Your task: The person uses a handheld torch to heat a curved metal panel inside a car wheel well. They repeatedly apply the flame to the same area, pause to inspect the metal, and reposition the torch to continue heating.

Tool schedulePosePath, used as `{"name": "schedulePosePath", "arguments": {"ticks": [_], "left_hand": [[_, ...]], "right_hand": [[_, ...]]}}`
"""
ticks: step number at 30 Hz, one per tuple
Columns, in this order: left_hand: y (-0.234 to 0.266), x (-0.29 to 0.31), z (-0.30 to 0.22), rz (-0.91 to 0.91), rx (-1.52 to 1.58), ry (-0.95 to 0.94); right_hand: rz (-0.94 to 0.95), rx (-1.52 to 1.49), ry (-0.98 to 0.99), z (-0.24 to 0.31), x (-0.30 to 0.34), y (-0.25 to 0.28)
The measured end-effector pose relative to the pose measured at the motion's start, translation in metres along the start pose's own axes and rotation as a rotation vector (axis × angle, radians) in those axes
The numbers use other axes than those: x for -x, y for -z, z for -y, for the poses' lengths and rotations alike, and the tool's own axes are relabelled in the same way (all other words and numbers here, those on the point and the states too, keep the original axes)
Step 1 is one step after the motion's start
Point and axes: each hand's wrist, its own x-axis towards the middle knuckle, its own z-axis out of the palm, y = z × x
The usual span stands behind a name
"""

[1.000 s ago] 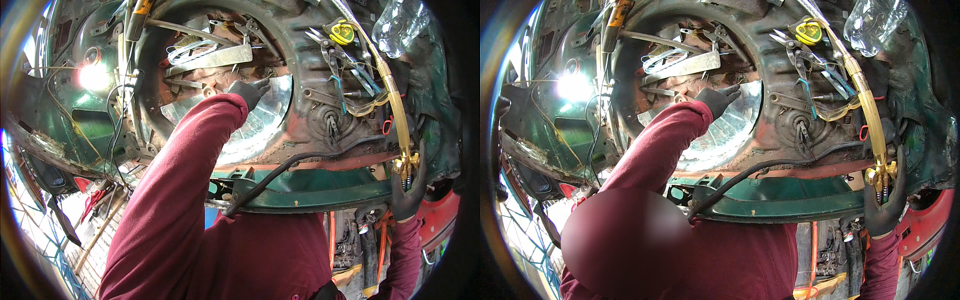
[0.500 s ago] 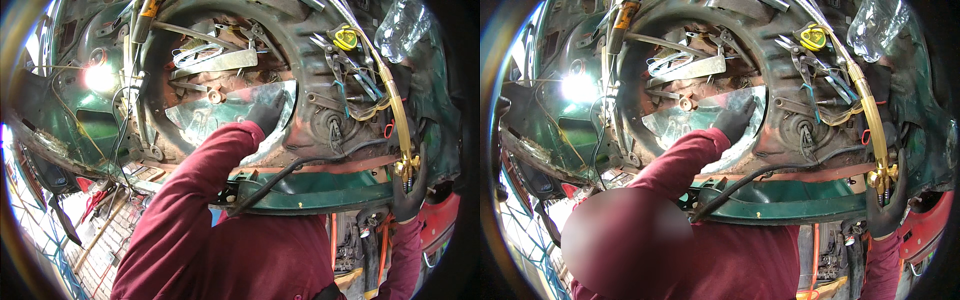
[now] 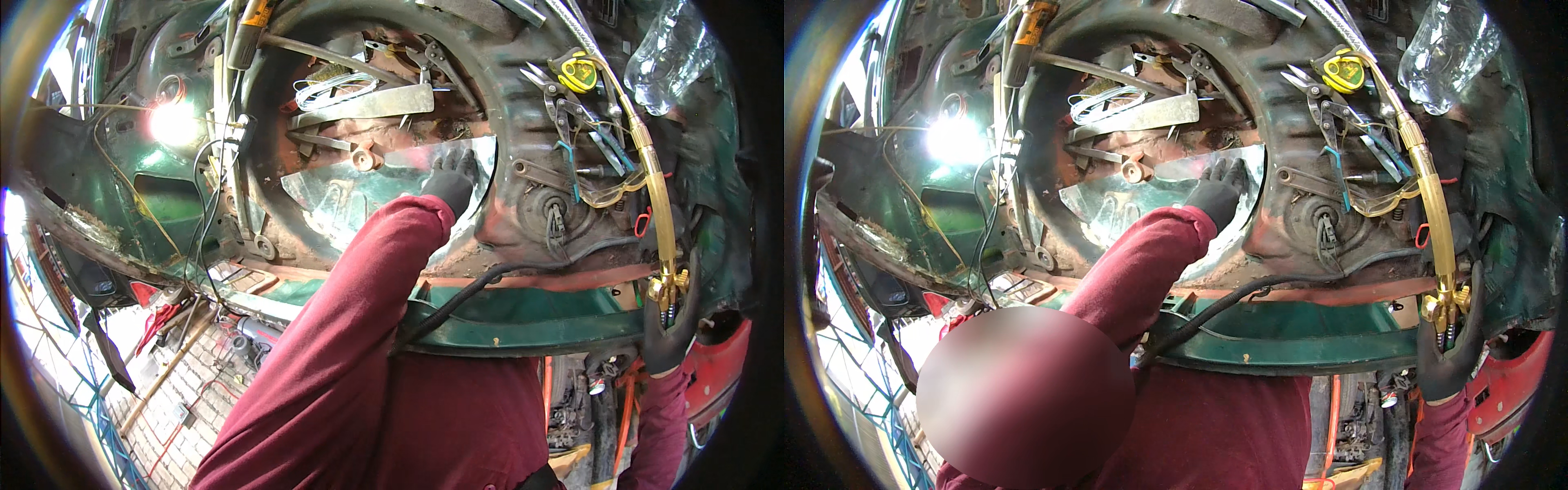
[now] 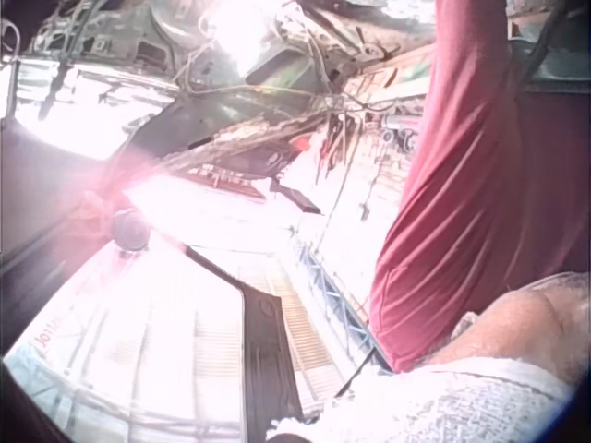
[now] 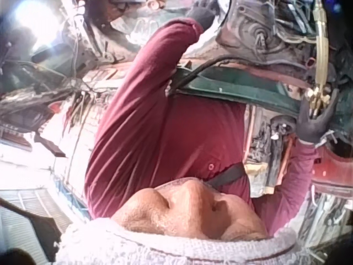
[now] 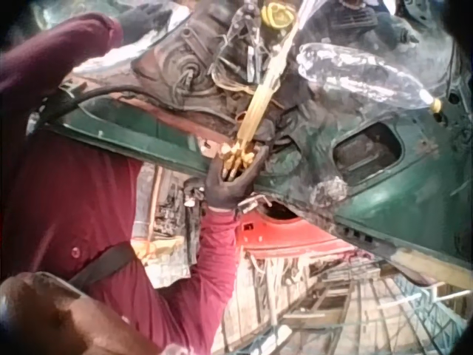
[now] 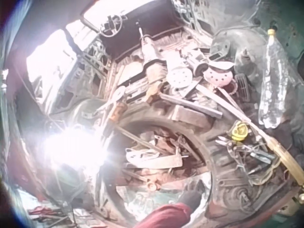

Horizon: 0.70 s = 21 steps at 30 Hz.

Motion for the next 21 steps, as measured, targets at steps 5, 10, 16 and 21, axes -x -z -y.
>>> {"name": "schedulePosePath", "arguments": {"ticks": [5, 10, 16, 21], "left_hand": [[0.002, 0.0, 0.019, 0.011, -0.1, -0.096], [0.045, 0.003, 0.041, 0.005, -0.218, -0.253], [0.021, 0.0, 0.052, -0.062, -0.305, -0.269], [0.033, -0.008, 0.062, 0.013, -0.335, -0.371]], "right_hand": [[0.004, 0.0, -0.03, -0.005, 0.002, -0.001], [0.001, 0.021, 0.019, -0.009, 0.003, 0.002], [-0.008, -0.054, -0.02, -0.008, 0.003, -0.002], [-0.008, -0.022, -0.049, -0.005, 0.006, -0.002]]}}
